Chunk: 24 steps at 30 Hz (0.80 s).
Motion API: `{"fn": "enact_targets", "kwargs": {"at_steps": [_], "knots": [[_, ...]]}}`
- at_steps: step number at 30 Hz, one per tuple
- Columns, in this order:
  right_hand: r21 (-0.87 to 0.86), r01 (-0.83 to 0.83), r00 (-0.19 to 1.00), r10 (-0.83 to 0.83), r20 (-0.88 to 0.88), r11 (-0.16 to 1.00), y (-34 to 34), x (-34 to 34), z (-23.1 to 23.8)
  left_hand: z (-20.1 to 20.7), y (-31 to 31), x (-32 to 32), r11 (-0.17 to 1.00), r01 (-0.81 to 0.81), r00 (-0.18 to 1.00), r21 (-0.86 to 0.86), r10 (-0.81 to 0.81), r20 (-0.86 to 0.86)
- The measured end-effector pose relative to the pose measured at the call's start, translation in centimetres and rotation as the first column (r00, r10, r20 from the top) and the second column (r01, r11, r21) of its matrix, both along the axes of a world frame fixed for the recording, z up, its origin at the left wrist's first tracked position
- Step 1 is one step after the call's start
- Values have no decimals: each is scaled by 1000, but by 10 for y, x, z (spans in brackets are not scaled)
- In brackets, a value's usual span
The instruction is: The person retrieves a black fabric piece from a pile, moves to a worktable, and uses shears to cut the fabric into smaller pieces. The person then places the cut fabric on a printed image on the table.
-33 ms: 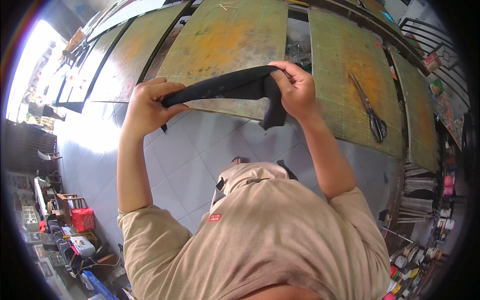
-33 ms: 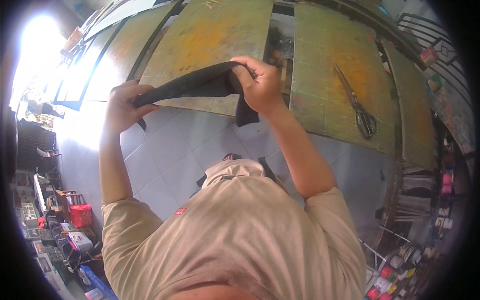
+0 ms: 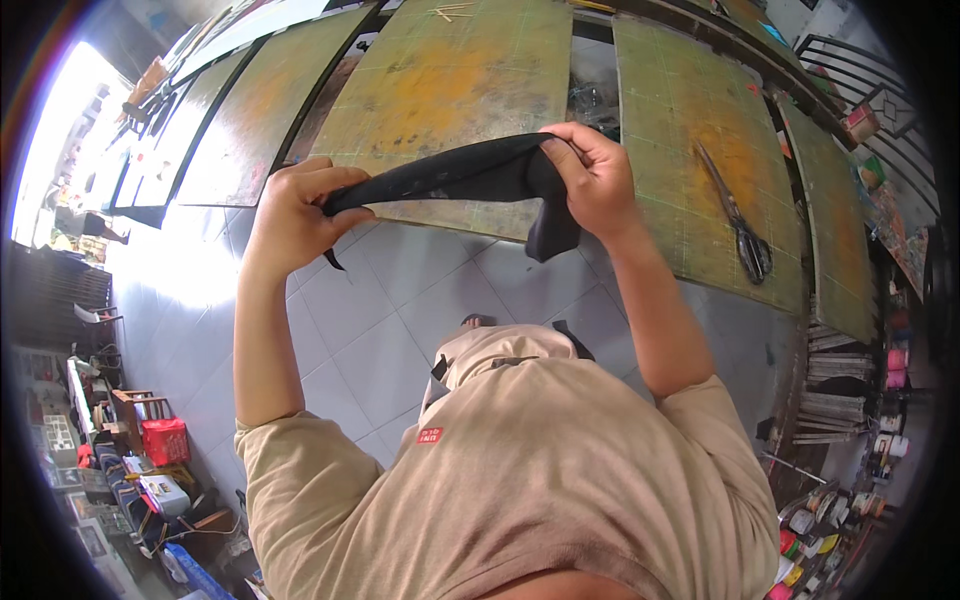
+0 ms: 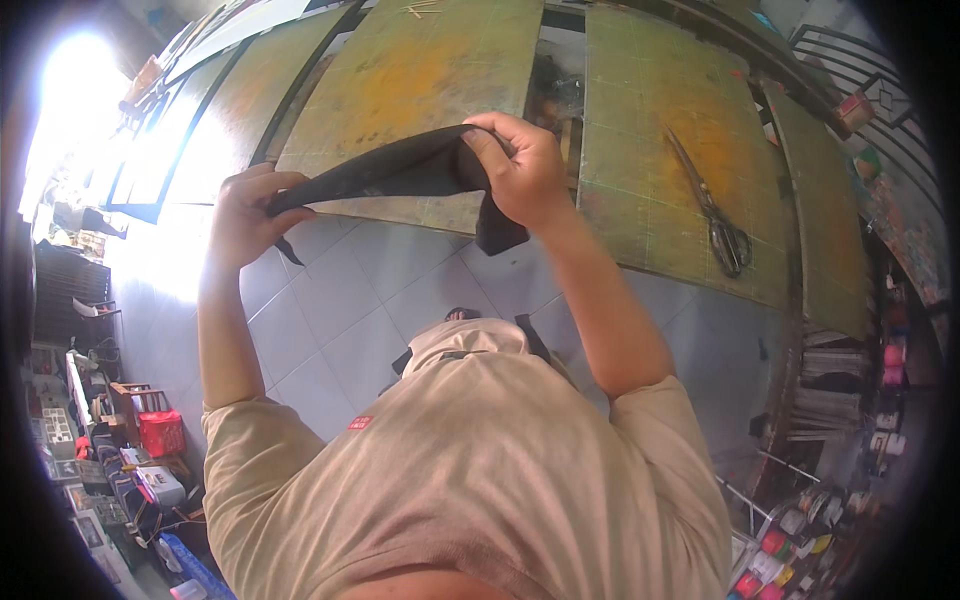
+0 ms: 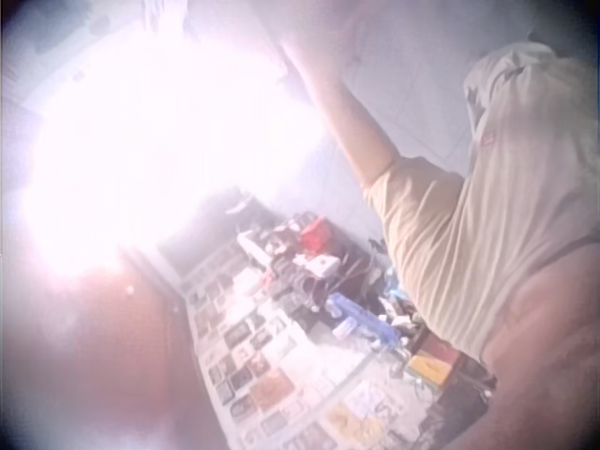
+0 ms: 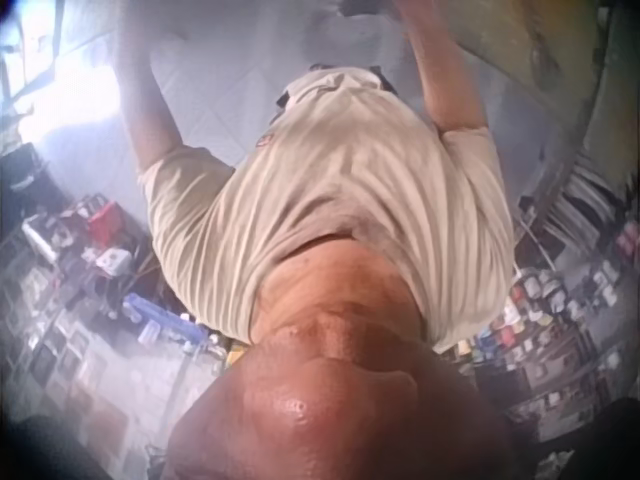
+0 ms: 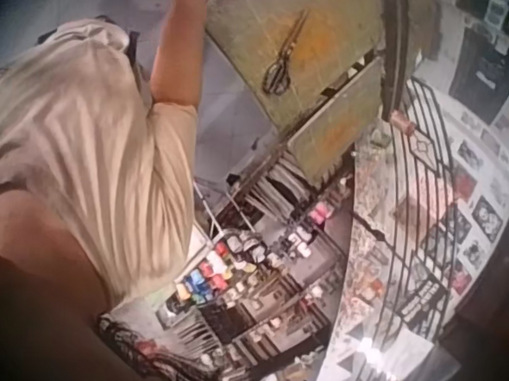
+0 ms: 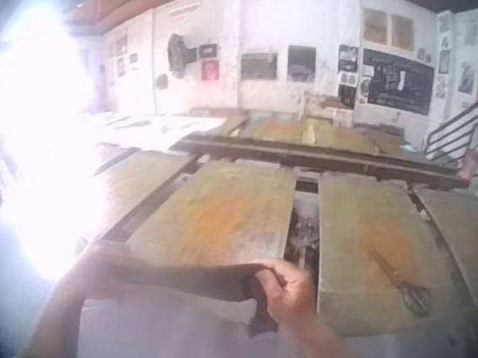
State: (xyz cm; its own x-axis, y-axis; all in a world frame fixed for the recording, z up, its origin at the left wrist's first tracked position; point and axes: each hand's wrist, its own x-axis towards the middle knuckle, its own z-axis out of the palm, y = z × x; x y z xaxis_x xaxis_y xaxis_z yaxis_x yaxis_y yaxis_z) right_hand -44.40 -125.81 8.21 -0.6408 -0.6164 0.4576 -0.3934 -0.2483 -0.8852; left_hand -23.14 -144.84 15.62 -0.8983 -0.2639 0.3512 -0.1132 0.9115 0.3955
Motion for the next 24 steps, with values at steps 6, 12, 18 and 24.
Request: {"fn": "enact_targets", "kwargs": {"at_steps": [6,12,18,24], "knots": [[439,-404,913,386,135,803,37,-20,12,10,4,-20,990,13,976,142,19,-218],[614,-216,891,411,-194,759,47,-28,2,15,5,-36,961,-49,971,271,110,-213],[233,-405,886,317,337,884,59,-40,-13,12,-23,-49,915,14,804,404,230,-549],[209,-80,979,37,203,975,53,-60,7,12,-70,-42,964,-53,952,261,127,-278]]}}
